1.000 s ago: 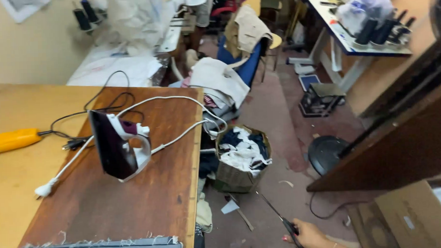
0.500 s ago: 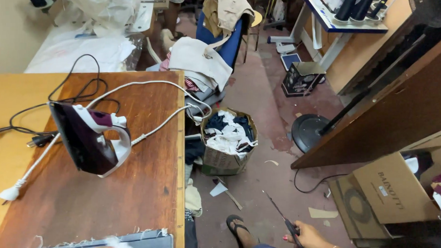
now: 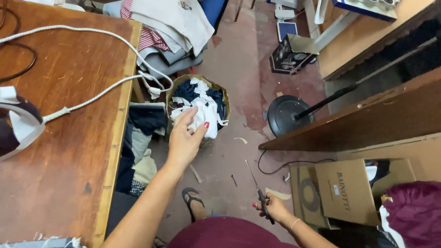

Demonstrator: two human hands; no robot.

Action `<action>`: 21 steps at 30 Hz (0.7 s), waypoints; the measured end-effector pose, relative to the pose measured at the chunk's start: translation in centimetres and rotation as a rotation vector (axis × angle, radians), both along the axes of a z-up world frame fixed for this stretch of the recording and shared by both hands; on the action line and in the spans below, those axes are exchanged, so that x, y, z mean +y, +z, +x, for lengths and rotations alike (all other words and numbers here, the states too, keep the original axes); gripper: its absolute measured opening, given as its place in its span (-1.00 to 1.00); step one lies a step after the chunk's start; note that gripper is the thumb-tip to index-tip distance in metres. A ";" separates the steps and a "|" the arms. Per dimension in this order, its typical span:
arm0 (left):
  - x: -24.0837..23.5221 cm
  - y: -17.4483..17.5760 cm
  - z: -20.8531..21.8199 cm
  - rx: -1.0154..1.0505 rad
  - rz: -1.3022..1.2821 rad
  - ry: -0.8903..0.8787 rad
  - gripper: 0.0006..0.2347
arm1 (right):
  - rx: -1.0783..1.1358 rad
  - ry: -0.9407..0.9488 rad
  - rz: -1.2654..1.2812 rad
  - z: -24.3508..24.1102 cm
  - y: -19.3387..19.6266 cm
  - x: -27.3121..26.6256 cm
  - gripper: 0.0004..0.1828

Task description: Cutting out fabric pieces using scissors following a pattern on a workbench.

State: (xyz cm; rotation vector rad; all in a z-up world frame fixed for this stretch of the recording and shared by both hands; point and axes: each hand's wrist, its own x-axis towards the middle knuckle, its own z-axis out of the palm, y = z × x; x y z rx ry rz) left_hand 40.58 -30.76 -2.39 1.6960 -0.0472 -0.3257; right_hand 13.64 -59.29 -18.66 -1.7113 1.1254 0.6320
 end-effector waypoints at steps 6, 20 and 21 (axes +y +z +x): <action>1.9 -5.0 -6.1 -0.252 0.075 -0.113 -0.71 | 0.002 0.021 0.069 2.7 -1.5 -3.6 -0.60; 19.9 -1.6 -37.2 0.110 0.382 0.525 -0.79 | -0.274 0.517 0.108 13.3 0.8 7.3 -0.57; 21.0 -1.3 -39.6 -0.040 0.431 0.588 -0.81 | -0.362 0.511 0.135 13.0 2.5 10.1 -0.60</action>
